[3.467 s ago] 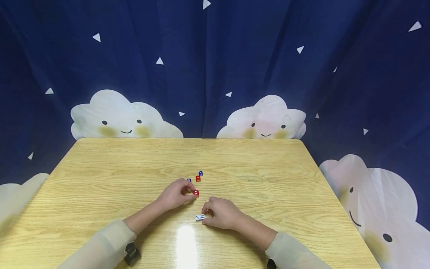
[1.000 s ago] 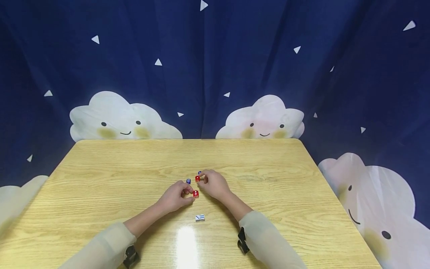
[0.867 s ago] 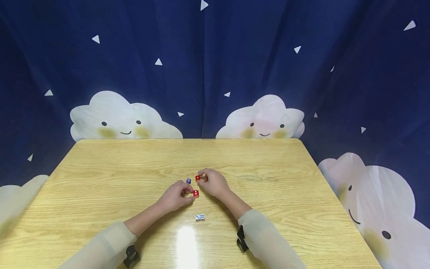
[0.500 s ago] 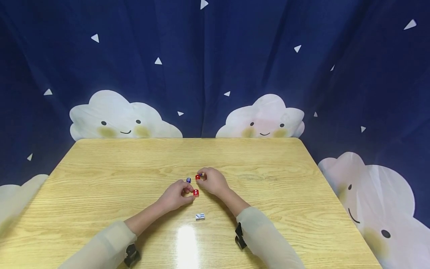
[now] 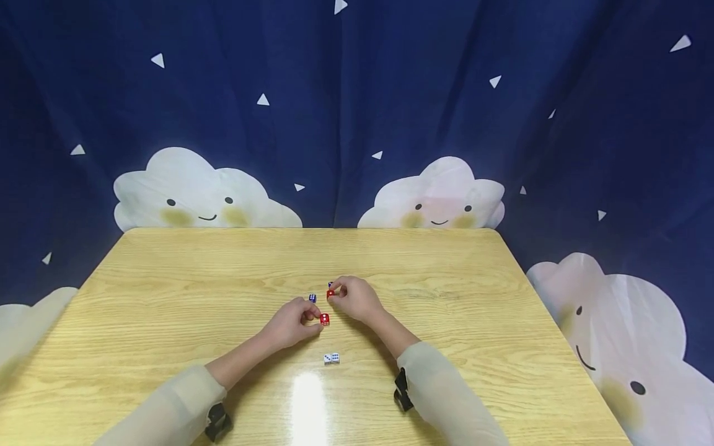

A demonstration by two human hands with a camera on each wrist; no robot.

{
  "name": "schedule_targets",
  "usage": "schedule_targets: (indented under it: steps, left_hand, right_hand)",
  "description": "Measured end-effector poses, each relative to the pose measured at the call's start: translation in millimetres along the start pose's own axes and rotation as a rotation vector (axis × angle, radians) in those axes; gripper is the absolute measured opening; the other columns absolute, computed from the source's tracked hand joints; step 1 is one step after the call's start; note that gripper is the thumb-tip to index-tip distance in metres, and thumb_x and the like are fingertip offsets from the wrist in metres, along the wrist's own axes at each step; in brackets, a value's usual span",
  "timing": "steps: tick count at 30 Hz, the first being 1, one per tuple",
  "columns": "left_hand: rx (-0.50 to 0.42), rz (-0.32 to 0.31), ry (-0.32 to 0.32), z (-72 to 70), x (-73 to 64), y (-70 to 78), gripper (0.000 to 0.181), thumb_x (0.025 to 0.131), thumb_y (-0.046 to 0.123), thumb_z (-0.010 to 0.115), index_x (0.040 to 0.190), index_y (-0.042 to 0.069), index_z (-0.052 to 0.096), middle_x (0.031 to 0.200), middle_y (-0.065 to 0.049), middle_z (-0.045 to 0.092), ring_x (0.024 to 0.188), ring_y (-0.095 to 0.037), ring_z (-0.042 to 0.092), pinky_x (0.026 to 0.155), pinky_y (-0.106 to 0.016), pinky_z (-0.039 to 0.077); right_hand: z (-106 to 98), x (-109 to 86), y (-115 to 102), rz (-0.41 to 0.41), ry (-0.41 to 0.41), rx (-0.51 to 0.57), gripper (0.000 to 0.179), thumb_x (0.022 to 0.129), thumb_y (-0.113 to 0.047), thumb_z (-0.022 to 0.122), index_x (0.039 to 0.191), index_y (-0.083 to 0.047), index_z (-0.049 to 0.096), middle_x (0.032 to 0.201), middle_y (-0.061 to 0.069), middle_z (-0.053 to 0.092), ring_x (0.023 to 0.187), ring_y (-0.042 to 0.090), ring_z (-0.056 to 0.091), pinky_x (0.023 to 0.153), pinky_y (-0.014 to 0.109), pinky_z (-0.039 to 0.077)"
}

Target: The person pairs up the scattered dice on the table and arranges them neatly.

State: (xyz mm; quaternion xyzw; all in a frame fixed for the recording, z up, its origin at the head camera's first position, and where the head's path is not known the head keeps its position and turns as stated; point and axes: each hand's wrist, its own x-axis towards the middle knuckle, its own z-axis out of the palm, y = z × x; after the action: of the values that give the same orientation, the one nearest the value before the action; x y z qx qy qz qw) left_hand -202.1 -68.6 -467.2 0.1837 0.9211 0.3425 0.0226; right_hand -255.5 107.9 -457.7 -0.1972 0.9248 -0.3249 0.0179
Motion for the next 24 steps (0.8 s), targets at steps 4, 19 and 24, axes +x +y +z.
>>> schedule_targets:
  steps: [4, 19, 24]
  left_hand:
    - [-0.001, -0.002, 0.006, -0.3, 0.1, -1.1, 0.018, 0.071, 0.024, 0.07, 0.082, 0.012, 0.063, 0.077, -0.001, 0.052, 0.07, -0.012, 0.048, 0.062, -0.02, 0.038]
    - [-0.006, -0.011, -0.007, -1.8, -1.5, 0.2, 0.018, 0.071, 0.024, 0.07, 0.082, 0.011, 0.063, 0.077, -0.001, 0.052, 0.07, -0.01, 0.047, 0.063, -0.021, 0.039]
    - [-0.013, -0.016, -0.009, -2.4, -0.9, 0.8, 0.019, 0.071, 0.024, 0.07, 0.083, 0.011, 0.062, 0.078, -0.001, 0.052, 0.07, -0.011, 0.047, 0.064, -0.021, 0.039]
  right_hand:
    - [-4, -1.1, 2, 0.014, -0.02, 0.012, 0.016, 0.077, -0.022, 0.067, 0.091, -0.016, 0.065, 0.066, -0.003, 0.054, 0.05, 0.007, 0.046, 0.046, 0.02, 0.037]
    - [-14, -13.8, 8, 0.015, -0.036, -0.014, 0.017, 0.074, -0.022, 0.069, 0.089, -0.016, 0.064, 0.065, -0.005, 0.054, 0.054, 0.007, 0.046, 0.049, 0.02, 0.038]
    - [-18, -18.9, 8, 0.014, -0.046, -0.01, 0.016, 0.075, -0.021, 0.069, 0.09, -0.016, 0.064, 0.065, -0.003, 0.054, 0.053, 0.007, 0.045, 0.048, 0.021, 0.037]
